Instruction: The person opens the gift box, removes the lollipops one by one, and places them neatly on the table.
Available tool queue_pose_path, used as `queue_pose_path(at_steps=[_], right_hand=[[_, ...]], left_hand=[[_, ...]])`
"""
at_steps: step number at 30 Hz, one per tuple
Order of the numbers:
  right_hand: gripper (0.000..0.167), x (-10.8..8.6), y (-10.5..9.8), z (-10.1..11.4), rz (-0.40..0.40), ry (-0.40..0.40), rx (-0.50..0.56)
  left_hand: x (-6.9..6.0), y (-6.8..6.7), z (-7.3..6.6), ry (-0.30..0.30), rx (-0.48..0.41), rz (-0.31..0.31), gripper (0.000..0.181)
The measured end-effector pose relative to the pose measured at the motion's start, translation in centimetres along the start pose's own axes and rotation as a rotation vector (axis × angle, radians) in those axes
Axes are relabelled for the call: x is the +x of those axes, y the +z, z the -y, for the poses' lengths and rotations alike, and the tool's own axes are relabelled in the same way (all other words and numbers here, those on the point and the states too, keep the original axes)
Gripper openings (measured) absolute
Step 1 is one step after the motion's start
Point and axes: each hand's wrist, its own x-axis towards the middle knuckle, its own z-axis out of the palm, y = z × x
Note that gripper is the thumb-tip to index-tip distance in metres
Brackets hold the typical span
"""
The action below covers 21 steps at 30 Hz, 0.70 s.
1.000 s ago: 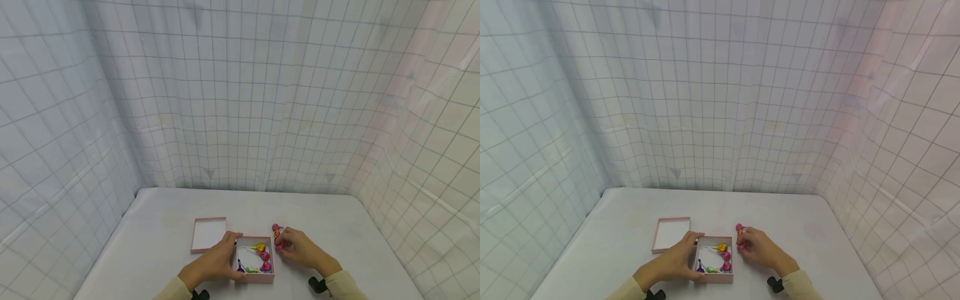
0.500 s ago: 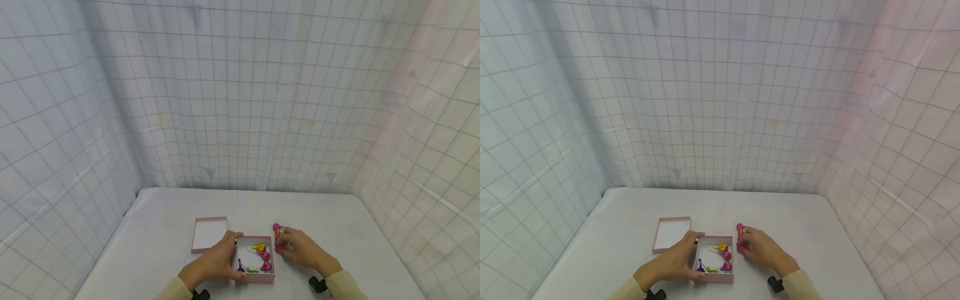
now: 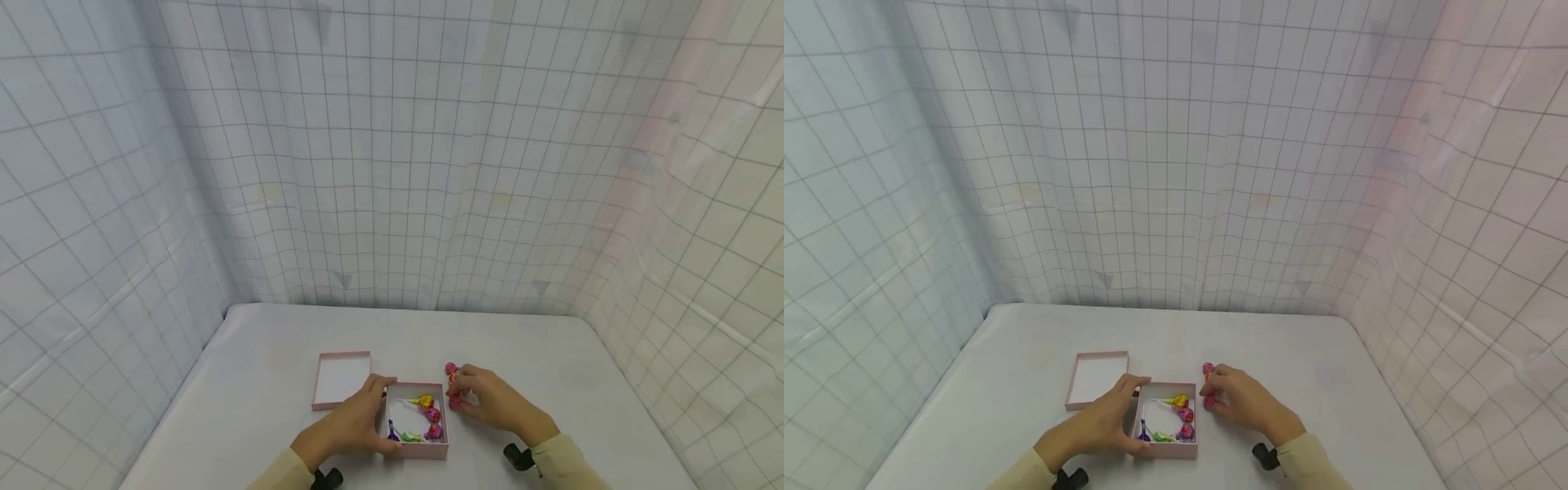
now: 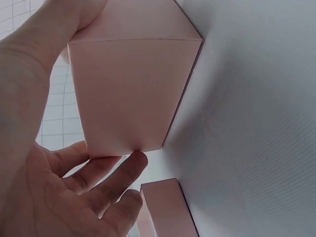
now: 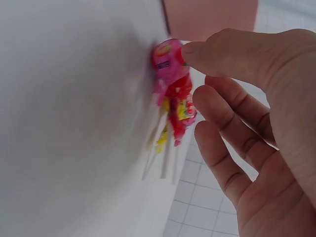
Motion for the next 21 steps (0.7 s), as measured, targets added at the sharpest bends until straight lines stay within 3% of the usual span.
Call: queue_pose_path(at_steps=[7,14,21], right_hand=[[0.015,0.7,-0.4,1.4,0.009,0.021,-0.018],[0.020,1.4,-1.1,2.2,-0.074,-0.028,-0.052],[0.024,3.1,-1.6,3.8,0.040,-0.021,0.013]], left_hand=[[-0.4,0.2,0.3,0.010,-0.009,0.007,0.122],[-0.2,0.0,0.1,0.036,0.002,-0.002,0.120],[0.0,-0.2,-0.1,0.014,0.003,0.004,0.122]])
